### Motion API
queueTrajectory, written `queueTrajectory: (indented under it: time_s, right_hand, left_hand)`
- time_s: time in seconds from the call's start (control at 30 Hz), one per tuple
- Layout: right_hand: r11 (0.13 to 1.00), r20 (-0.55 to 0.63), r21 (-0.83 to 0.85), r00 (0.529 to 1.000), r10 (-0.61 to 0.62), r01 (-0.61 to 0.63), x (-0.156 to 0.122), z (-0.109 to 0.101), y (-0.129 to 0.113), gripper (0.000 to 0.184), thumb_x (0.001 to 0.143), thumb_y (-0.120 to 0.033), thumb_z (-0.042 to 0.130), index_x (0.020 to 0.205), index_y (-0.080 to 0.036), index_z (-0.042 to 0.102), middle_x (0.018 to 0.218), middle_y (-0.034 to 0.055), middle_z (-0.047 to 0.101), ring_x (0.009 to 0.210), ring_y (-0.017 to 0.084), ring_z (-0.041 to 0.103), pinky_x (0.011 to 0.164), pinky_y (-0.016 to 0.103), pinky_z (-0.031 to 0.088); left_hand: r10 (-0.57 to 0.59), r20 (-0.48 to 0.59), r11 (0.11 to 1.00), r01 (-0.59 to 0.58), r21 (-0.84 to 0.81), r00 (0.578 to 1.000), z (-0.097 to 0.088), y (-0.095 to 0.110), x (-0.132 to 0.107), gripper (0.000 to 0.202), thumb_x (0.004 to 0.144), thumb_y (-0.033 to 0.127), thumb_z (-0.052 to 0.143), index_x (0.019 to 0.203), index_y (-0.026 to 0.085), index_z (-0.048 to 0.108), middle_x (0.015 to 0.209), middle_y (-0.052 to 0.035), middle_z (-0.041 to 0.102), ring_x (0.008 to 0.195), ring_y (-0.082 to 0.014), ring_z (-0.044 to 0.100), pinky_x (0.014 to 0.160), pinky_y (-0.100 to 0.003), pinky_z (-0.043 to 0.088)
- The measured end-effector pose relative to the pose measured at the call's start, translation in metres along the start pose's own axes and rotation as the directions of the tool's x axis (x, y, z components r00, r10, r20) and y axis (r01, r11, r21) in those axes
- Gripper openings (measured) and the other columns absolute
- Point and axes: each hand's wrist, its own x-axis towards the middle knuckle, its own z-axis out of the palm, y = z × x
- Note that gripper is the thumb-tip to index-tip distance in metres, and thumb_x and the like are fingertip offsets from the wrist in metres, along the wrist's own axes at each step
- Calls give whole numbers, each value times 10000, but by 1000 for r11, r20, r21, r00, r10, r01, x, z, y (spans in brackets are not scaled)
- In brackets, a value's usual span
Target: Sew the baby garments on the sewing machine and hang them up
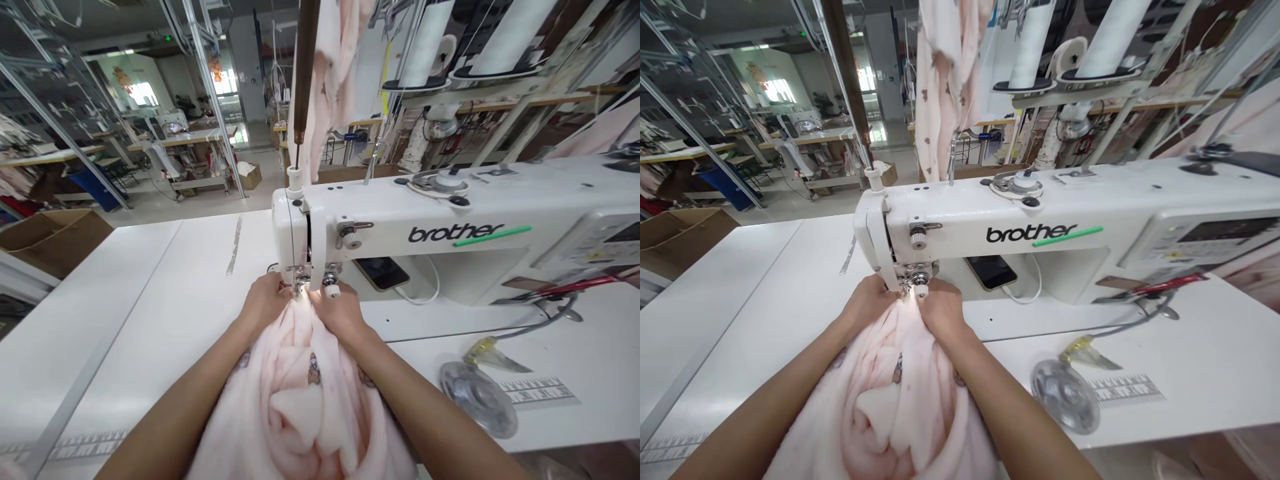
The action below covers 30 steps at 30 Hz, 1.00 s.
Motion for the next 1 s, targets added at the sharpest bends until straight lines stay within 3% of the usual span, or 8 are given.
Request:
queueTrajectory:
  time_s: [0.23, 0.43, 0.6, 0.77, 1.0]
  right_hand:
    - [1000, -17, 24, 1000, 0, 0, -1, 2, 3, 168, 899, -216, 538, 796, -155, 655, 790, 59, 625, 786, 219, 588, 603, 272, 308]
    - [995, 11, 64, 997, -78, 77, -7, -3, 10, 88, 898, -182, 575, 831, -147, 621, 738, 29, 607, 737, 195, 574, 594, 270, 295]
    - [993, 6, 89, 997, -74, 73, -8, -5, 10, 158, 924, -189, 541, 780, -145, 590, 737, 51, 604, 775, 224, 582, 622, 270, 311]
    - [973, 59, 167, 983, -172, 161, -12, -8, 19, 328, 991, -232, 395, 706, -153, 536, 728, 62, 594, 749, 222, 582, 645, 270, 356]
    - [950, -6, 258, 984, -180, 175, -11, -6, 27, 293, 950, -177, 254, 900, -114, 536, 808, 108, 600, 757, 231, 566, 679, 283, 398]
  left_hand:
    - [-2, 11, 1000, 2, 10, 1000, 1, -2, 1, 131, 774, 199, 507, 799, 150, 625, 733, -29, 607, 739, -176, 557, 594, -247, 308]
    - [11, -10, 1000, -12, -19, 1000, 1, -3, 0, 86, 750, 185, 500, 713, 152, 570, 725, -16, 586, 701, -151, 530, 602, -245, 320]
    - [24, -18, 999, -25, -40, 1000, 0, -2, -1, 82, 743, 179, 490, 690, 155, 549, 706, -11, 572, 672, -144, 505, 587, -243, 303]
    - [35, -21, 998, -36, -50, 999, 1, -2, 0, 89, 754, 199, 501, 684, 153, 534, 679, -7, 538, 658, -139, 477, 579, -243, 289]
    - [35, 4, 997, -34, -71, 999, 0, -1, -1, 78, 737, 153, 477, 676, 153, 525, 656, 7, 518, 640, -125, 466, 578, -238, 290]
